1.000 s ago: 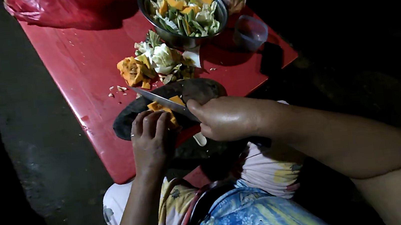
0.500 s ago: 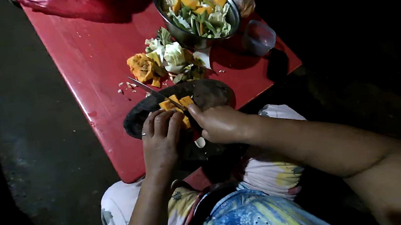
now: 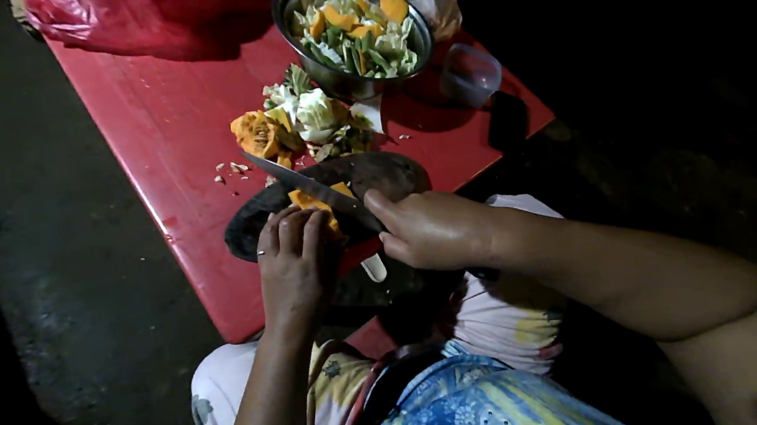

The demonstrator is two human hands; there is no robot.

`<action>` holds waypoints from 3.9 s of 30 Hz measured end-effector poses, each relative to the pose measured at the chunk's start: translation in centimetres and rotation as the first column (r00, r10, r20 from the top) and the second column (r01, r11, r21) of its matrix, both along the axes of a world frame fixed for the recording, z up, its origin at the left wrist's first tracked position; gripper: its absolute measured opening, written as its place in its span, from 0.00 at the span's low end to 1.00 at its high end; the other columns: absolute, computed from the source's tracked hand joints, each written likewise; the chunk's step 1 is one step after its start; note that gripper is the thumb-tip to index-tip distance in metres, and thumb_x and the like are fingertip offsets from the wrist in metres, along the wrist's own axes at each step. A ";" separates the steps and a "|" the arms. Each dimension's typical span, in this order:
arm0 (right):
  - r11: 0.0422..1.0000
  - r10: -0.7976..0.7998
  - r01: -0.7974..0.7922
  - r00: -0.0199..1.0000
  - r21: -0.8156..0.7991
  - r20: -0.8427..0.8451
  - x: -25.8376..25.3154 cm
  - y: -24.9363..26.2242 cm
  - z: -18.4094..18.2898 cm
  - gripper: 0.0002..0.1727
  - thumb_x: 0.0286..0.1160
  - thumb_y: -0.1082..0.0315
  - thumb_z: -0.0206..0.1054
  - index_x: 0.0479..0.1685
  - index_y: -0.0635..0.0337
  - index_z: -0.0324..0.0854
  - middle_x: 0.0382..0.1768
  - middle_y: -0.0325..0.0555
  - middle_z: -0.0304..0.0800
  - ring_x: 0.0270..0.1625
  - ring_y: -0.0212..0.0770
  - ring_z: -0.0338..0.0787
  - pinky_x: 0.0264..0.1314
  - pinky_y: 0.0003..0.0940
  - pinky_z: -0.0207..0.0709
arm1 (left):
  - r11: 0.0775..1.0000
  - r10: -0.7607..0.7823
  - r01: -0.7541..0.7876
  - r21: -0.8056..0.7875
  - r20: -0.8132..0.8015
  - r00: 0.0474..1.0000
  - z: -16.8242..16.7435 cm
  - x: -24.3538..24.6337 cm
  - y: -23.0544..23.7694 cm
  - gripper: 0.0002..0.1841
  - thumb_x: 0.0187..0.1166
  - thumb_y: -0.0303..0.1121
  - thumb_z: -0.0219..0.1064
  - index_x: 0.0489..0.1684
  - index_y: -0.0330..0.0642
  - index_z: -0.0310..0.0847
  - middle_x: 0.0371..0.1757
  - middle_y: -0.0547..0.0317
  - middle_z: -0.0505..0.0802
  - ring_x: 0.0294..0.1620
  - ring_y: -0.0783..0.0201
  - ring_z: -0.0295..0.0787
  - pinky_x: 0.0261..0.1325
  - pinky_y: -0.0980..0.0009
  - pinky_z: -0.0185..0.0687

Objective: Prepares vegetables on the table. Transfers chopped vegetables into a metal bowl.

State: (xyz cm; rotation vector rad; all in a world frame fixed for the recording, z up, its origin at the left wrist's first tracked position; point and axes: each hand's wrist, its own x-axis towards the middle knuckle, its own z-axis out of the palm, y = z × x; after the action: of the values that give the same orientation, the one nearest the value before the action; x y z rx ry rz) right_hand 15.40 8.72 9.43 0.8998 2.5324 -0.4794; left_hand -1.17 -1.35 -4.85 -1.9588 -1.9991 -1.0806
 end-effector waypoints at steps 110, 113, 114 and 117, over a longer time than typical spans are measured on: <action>0.998 0.060 -0.060 0.998 -0.028 0.006 -4.0 0.6 -3.3 0.36 0.78 0.69 0.68 0.85 0.52 0.58 0.35 0.51 0.90 0.43 0.58 0.93 0.44 0.59 0.85 | 0.998 -0.003 0.003 0.063 0.009 1.000 -0.2 0.0 -0.2 0.16 0.80 0.31 0.65 0.63 0.36 0.79 0.60 0.36 0.85 0.70 0.37 0.79 0.82 0.44 0.65; 0.997 0.049 -0.049 0.999 -0.061 0.001 -3.5 0.8 -3.6 0.35 0.82 0.69 0.65 0.87 0.53 0.55 0.36 0.51 0.90 0.43 0.58 0.93 0.44 0.59 0.85 | 0.998 0.001 -0.002 0.065 0.020 1.000 -0.1 0.1 -0.4 0.17 0.80 0.32 0.67 0.64 0.37 0.79 0.60 0.38 0.84 0.71 0.39 0.79 0.83 0.45 0.64; 0.996 0.043 -0.043 0.999 -0.075 -0.006 -3.4 1.0 -3.5 0.34 0.84 0.68 0.62 0.88 0.53 0.55 0.35 0.51 0.90 0.43 0.58 0.93 0.44 0.58 0.85 | 0.998 0.007 -0.008 0.064 0.024 1.000 -0.1 0.1 -0.4 0.18 0.80 0.33 0.67 0.65 0.37 0.79 0.61 0.38 0.84 0.71 0.39 0.79 0.83 0.45 0.65; 0.994 0.019 -0.025 0.998 -0.103 -0.060 -2.8 2.0 -3.7 0.25 0.88 0.64 0.56 0.82 0.54 0.60 0.33 0.51 0.89 0.38 0.56 0.93 0.40 0.57 0.85 | 0.998 0.006 -0.009 0.060 0.045 0.999 -0.1 0.0 -0.5 0.18 0.82 0.34 0.67 0.67 0.37 0.77 0.63 0.38 0.84 0.72 0.40 0.79 0.82 0.46 0.66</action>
State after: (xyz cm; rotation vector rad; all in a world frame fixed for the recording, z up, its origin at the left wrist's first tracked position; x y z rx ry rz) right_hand 12.60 10.72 5.73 0.8301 2.5411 -0.6329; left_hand -1.17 -1.82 -4.91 -1.9128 -1.9698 -1.1783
